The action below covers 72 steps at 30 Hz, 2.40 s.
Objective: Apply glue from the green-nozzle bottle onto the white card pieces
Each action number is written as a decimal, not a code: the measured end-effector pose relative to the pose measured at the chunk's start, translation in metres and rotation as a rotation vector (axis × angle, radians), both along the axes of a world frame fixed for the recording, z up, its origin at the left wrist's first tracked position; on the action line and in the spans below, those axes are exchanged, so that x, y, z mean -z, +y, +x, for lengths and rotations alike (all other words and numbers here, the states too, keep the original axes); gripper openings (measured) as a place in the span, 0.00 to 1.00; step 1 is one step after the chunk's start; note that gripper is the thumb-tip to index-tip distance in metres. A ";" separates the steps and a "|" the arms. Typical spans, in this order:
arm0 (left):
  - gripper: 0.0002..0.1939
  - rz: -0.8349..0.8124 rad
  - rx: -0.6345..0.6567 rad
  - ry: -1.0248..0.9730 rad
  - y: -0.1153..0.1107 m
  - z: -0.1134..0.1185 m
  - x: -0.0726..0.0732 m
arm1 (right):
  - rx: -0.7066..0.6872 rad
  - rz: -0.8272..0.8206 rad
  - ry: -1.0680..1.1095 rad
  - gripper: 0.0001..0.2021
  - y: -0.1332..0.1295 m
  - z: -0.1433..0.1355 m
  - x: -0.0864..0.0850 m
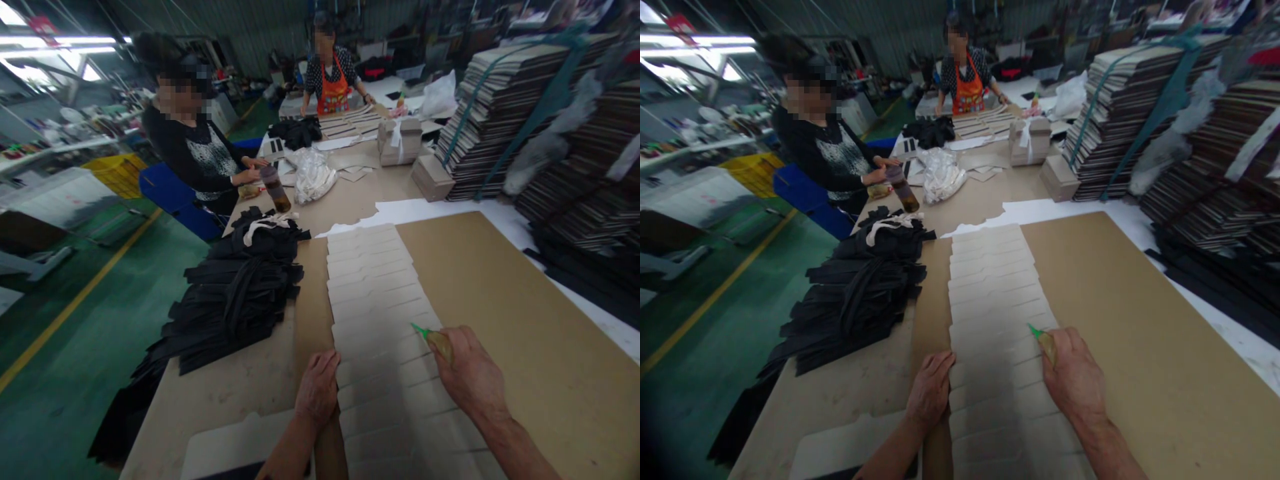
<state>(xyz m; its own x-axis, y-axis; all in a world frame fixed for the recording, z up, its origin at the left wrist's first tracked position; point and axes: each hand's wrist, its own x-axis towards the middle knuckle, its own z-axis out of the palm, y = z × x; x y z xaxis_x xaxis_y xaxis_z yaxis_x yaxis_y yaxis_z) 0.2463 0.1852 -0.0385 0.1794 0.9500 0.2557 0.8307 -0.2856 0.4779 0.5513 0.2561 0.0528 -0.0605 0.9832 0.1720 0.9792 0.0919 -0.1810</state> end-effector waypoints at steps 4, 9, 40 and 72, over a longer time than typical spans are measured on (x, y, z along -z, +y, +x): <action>0.23 0.002 0.005 0.007 -0.001 0.000 0.000 | -0.035 0.013 0.042 0.10 -0.004 -0.007 -0.001; 0.23 0.010 0.007 0.022 -0.001 -0.001 -0.002 | -0.118 0.008 0.148 0.10 -0.010 -0.022 0.001; 0.23 0.013 0.016 0.027 0.000 -0.003 0.002 | 0.137 -0.060 0.206 0.16 0.006 0.028 0.001; 0.23 0.012 -0.001 0.030 -0.001 0.000 -0.002 | 0.215 -0.076 0.239 0.20 0.045 0.024 0.006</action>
